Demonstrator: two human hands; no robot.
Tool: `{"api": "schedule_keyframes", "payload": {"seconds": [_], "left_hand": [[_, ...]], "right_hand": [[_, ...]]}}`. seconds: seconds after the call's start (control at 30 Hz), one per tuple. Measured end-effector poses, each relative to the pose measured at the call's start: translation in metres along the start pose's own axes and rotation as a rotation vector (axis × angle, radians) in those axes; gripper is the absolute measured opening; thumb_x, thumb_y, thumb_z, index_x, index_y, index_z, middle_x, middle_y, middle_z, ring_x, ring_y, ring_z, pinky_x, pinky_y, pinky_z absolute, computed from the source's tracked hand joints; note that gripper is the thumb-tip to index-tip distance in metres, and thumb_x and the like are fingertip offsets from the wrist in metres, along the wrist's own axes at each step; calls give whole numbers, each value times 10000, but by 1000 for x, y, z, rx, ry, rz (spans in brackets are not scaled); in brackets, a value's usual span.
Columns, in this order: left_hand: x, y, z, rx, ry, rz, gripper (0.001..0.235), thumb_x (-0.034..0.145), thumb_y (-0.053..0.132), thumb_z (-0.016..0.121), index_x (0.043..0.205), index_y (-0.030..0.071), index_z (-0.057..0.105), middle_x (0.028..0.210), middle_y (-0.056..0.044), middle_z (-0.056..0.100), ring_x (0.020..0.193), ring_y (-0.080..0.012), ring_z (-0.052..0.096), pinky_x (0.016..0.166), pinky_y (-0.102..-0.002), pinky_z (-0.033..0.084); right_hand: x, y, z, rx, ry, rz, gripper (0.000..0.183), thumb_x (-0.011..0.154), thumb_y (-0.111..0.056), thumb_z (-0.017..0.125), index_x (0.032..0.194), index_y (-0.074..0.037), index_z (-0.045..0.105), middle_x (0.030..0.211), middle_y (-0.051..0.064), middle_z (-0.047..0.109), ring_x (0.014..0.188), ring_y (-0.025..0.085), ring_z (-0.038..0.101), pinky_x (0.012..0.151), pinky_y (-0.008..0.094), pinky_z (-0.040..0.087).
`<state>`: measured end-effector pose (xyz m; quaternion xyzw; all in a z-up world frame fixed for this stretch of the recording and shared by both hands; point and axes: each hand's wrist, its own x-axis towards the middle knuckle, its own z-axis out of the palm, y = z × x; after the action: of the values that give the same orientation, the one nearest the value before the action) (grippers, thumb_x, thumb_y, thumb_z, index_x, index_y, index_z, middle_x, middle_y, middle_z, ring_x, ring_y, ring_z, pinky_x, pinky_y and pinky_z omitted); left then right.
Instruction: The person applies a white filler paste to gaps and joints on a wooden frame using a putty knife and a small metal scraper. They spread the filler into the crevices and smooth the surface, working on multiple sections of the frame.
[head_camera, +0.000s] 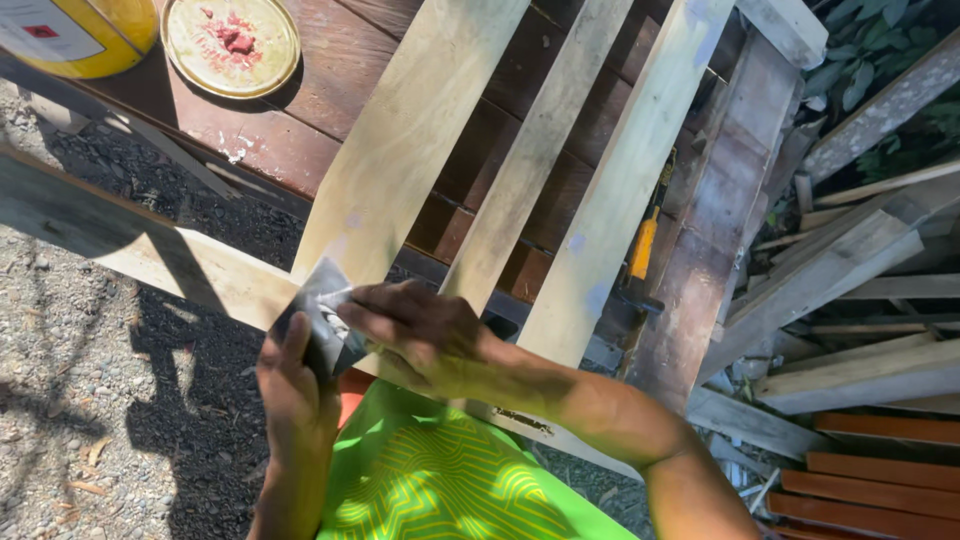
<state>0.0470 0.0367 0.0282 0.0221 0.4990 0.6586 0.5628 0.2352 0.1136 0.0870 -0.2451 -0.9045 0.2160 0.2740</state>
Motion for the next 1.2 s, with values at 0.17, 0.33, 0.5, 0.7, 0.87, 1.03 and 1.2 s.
{"api": "schedule_keyframes", "payload": {"seconds": [0.17, 0.33, 0.5, 0.7, 0.87, 1.03, 1.2], "left_hand": [[18, 3, 27, -60, -107, -130, 340, 1015, 211, 602, 1248, -37, 603, 1124, -95, 681, 1002, -185, 669, 924, -337, 539], [48, 28, 42, -35, -315, -150, 305, 981, 183, 621, 1190, -39, 628, 1047, -78, 694, 941, -165, 678, 891, -328, 555], [72, 52, 56, 310, -451, -12, 238, 1011, 178, 651, 1088, -43, 689, 872, 5, 660, 756, -79, 579, 700, -256, 494], [85, 93, 78, 502, -715, 65, 225, 1041, 189, 624, 1125, -8, 694, 805, 70, 565, 734, -24, 471, 642, -214, 428], [97, 112, 92, 562, -812, 25, 225, 1053, 182, 610, 1135, -13, 687, 833, 57, 604, 758, -25, 513, 670, -218, 464], [108, 88, 99, 397, -728, 214, 255, 1052, 149, 594, 1227, -23, 664, 999, 22, 699, 880, -34, 595, 784, -226, 514], [151, 68, 47, -6, -562, 108, 158, 1120, 87, 630, 1013, -26, 657, 834, -19, 657, 699, -74, 576, 656, -236, 451]], "right_hand": [[-9, 8, -16, -186, 23, -67, 531, 910, -145, 781, 1377, -8, 570, 1322, 195, 624, 1132, 338, 650, 863, 425, 612], [-9, 31, -64, -322, -219, -2, 484, 821, -72, 715, 1303, -90, 685, 1248, 84, 686, 1095, 278, 688, 808, 403, 603], [31, 2, -107, -481, -212, 120, 480, 770, -98, 707, 1237, -205, 707, 1275, 51, 675, 1160, 305, 631, 867, 452, 586], [79, -31, -112, -643, -315, 242, 467, 781, -157, 707, 1242, -226, 734, 1228, 20, 675, 1150, 266, 600, 872, 431, 533], [93, -42, -102, -664, -349, 341, 434, 825, -166, 710, 1254, -225, 742, 1193, -8, 676, 1129, 228, 614, 850, 396, 513], [90, -26, -101, -472, -359, 323, 456, 730, -122, 720, 1182, -183, 733, 1158, -11, 688, 1074, 228, 655, 823, 399, 571], [73, 70, -118, -459, -317, 565, 345, 983, 19, 669, 1190, -242, 758, 1188, 23, 720, 695, 118, 656, 517, 247, 528]]}}
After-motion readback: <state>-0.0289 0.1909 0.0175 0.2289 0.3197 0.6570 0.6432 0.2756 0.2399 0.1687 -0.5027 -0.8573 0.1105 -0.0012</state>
